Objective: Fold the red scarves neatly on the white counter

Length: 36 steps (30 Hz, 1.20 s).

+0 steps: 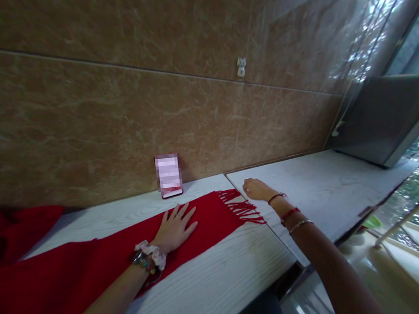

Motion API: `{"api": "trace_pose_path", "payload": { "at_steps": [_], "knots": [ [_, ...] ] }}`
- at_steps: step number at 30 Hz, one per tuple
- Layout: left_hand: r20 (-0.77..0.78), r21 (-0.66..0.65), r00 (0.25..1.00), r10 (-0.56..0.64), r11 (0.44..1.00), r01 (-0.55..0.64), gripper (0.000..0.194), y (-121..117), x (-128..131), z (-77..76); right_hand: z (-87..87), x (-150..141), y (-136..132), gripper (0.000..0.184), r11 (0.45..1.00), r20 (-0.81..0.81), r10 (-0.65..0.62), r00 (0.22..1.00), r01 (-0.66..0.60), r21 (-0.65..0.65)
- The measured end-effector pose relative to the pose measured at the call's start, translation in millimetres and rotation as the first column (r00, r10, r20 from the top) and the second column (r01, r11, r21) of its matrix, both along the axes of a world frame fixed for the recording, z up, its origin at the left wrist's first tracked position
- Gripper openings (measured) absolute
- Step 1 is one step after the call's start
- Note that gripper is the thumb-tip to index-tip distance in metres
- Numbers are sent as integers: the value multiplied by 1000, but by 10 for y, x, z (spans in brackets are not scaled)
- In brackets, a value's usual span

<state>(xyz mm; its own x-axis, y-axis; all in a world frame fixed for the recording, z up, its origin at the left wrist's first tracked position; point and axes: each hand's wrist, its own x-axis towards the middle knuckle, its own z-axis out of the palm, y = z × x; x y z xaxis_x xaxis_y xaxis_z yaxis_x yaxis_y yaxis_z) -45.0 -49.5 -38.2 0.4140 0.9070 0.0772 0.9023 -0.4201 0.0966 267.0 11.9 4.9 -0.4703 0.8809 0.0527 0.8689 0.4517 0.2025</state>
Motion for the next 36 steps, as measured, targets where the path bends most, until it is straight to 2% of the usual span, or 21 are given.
{"api": "trace_pose_path", "payload": {
  "at_steps": [2, 5, 7, 9, 12, 16, 18, 20, 23, 25, 27, 32, 34, 36],
  "knots": [
    [0, 6, 1000, 0, 1000, 0, 53, -3, 1, -2, 7, -108, 35, 20, 997, -105, 62, 993, -56, 58],
    [-3, 20, 1000, 1, 1000, -1, 53, -7, -2, -4, -43, -514, 97, 19, 977, -218, 208, 953, -193, 89],
    [-8, 24, 1000, 6, 1000, -6, 53, -8, -3, -4, -85, -758, 142, 20, 974, -160, 224, 961, -224, 20],
    [-13, 19, 1000, 5, 1000, -5, 52, -8, -4, -4, -102, -841, 186, 20, 982, -72, 181, 981, -184, -41],
    [-13, 12, 1000, 0, 1000, 0, 52, -7, -4, -6, -66, -633, 238, 21, 996, -1, 78, 997, -78, -45],
    [1, 22, 1000, 1, 1000, -1, 52, -4, -1, -8, 35, -267, 261, 25, 1000, 6, -28, 1000, 28, 9],
    [8, 17, 1000, 1, 1000, -1, 52, -3, 1, -9, 53, -290, 266, 29, 999, -17, -30, 999, 31, 39],
    [15, 14, 1000, 1, 1000, -1, 52, -4, 2, -9, 30, -462, 283, 32, 999, -46, 18, 999, -16, 45],
    [13, 17, 1000, 6, 1000, -6, 52, -7, 0, -5, -49, -789, 341, 30, 995, -53, 95, 994, -97, -37],
    [5, 21, 1000, 7, 1000, -7, 52, -10, -3, -1, -91, -899, 393, 27, 992, -36, 87, 996, -90, -93],
    [0, 24, 1000, 4, 1000, -4, 52, -11, -6, 0, -102, -864, 435, 24, 994, -13, 31, 999, -33, -101],
    [13, 30, 1000, -2, 1000, 1, 52, -8, -9, -20, 10, -485, 421, 25, 990, 23, -135, 991, 136, -23],
    [19, 29, 1000, -2, 1000, 1, 53, -4, -8, -31, 66, -452, 385, 27, 990, 2, -142, 990, 142, 13],
    [22, 30, 1000, -2, 1000, 2, 53, 0, -5, -36, 87, -558, 353, 29, 996, -27, -89, 996, 89, 19]
  ]
}}
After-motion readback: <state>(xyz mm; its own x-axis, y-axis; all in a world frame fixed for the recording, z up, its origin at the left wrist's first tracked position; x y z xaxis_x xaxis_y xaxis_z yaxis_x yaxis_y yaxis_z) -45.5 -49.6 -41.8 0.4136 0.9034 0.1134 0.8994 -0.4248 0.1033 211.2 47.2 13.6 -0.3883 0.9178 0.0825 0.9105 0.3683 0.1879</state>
